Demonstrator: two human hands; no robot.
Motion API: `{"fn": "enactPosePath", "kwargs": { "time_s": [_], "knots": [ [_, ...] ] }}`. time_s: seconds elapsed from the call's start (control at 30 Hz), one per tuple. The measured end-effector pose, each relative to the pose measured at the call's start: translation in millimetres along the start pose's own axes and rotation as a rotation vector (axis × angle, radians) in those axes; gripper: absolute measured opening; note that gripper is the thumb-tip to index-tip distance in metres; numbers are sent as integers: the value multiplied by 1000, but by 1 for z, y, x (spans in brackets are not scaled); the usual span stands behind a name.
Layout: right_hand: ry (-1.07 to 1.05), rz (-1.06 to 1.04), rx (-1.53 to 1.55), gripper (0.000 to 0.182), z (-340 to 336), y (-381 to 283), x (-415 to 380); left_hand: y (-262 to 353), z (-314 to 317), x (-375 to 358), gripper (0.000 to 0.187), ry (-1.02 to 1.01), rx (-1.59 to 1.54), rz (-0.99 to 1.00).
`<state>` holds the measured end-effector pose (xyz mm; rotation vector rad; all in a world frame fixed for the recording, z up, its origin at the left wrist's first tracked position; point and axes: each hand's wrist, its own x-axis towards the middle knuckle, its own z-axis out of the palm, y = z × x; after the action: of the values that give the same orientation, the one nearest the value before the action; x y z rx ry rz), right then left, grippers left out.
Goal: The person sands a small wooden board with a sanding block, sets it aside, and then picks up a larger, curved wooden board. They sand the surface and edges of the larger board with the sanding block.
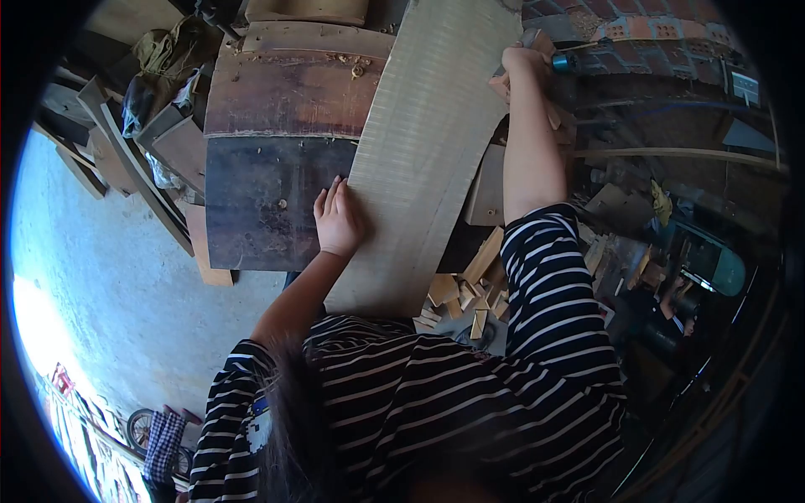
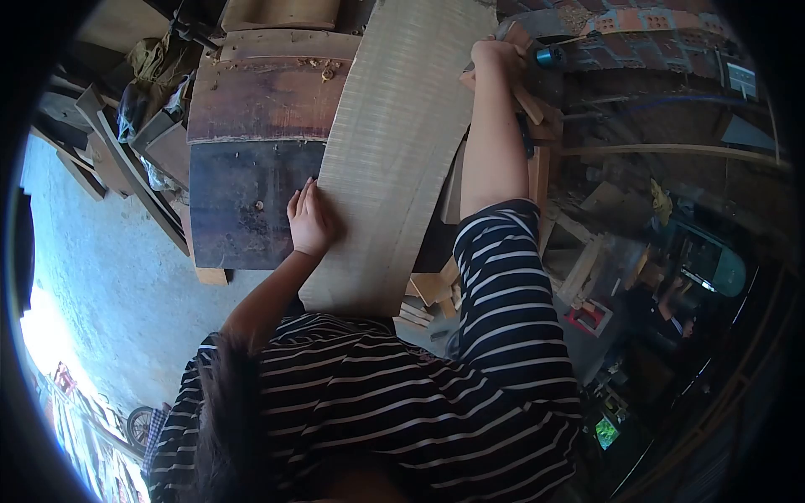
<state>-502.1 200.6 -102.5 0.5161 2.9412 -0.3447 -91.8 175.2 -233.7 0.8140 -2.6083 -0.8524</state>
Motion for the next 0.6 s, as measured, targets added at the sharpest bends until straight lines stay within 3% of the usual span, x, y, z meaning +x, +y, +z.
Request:
{"fn": "enactPosePath", "kwargs": {
  "time_s": [0.1,0.33,0.47,0.5,0.6],
  "knots": [
    [-97,56,116,77,-4,-7,12,0,0,-3,48,1,13,0],
    [-59,-93,-98,77,16,62,-32,1,1,-1,46,22,11,20],
    [-133,-116,-71,77,26,146,-160,-2,5,-2,46,41,3,25],
    [-71,-160,-115,78,60,189,-179,-3,5,-2,46,32,-5,41],
    [60,-387,-244,78,69,260,-283,-4,7,-5,47,50,-13,40]
  ]
}}
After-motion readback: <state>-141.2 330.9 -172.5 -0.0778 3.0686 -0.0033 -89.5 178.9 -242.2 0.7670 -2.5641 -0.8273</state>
